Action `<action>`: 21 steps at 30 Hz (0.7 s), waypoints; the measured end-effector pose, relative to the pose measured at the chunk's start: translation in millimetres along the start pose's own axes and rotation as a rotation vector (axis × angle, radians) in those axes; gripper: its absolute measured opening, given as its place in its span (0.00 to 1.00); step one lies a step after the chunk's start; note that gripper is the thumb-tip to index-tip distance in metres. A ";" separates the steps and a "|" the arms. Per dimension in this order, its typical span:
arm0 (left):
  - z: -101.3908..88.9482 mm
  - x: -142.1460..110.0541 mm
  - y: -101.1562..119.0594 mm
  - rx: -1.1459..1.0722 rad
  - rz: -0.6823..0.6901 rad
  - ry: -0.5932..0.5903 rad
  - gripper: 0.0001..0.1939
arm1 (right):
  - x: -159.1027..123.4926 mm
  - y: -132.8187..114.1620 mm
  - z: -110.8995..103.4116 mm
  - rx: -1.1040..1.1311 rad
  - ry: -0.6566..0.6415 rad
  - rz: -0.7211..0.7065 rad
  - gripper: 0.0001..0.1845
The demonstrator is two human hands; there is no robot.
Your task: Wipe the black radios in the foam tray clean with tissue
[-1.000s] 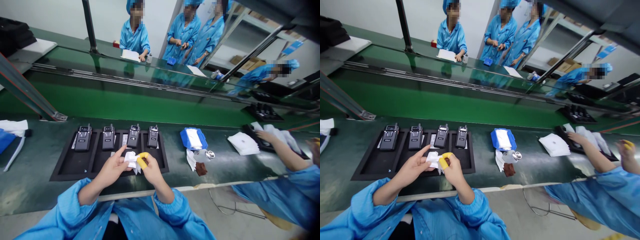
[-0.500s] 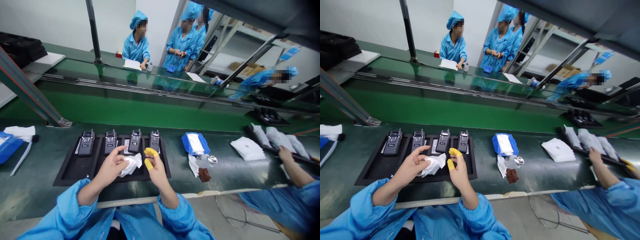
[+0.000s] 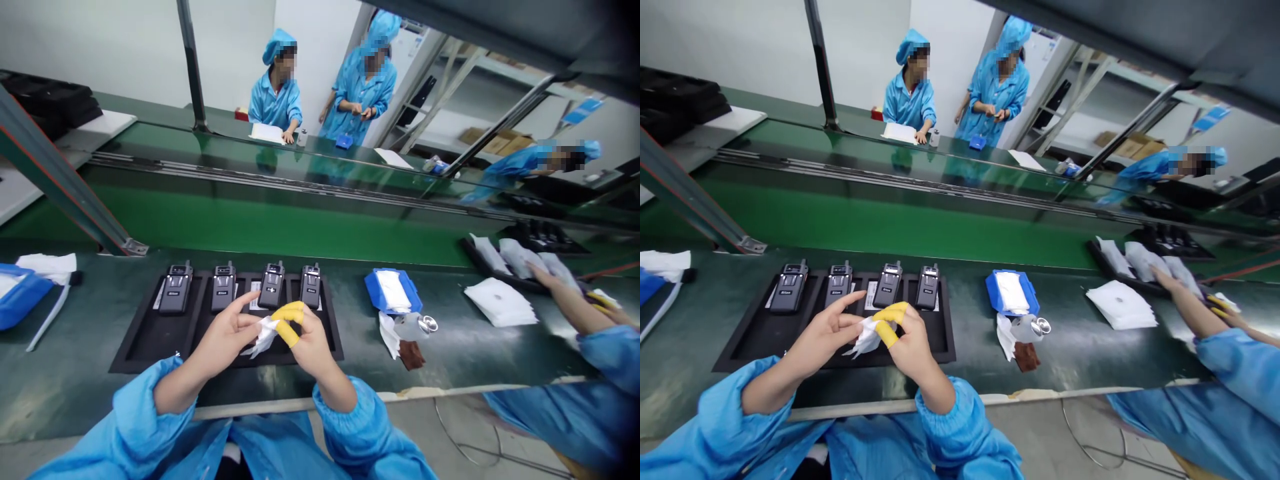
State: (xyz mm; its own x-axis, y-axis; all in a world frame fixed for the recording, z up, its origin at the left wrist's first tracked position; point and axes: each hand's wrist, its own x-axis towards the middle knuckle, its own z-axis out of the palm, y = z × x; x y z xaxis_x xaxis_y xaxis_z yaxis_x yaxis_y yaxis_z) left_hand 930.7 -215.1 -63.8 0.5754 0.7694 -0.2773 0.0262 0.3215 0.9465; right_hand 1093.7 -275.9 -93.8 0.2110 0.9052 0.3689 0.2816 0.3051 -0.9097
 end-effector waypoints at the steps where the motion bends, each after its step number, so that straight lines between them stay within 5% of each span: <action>1: -0.1 0.9 0.2 -0.004 -0.004 0.018 0.46 | -0.3 -2.5 -2.8 -0.028 0.001 -0.015 0.05; 8: -4.2 6.4 2.4 0.084 0.067 -0.010 0.44 | 3.3 -20.7 -16.3 -0.187 -0.260 -0.181 0.08; 14: -0.3 0.3 9.1 0.224 0.098 -0.054 0.42 | 11.0 -19.4 -6.1 -0.399 -0.092 -0.114 0.12; 21: 1.5 -1.9 16.5 0.338 0.159 -0.081 0.40 | 14.1 -20.8 -7.4 -0.360 -0.062 -0.103 0.14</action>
State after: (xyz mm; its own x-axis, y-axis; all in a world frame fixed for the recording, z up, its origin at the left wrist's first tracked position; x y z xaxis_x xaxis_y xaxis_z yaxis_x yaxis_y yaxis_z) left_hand 931.3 -212.1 -47.4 0.6562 0.7448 -0.1210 0.1912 -0.0090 0.9815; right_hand 1097.7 -271.6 -68.2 0.1106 0.8948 0.4326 0.6117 0.2818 -0.7392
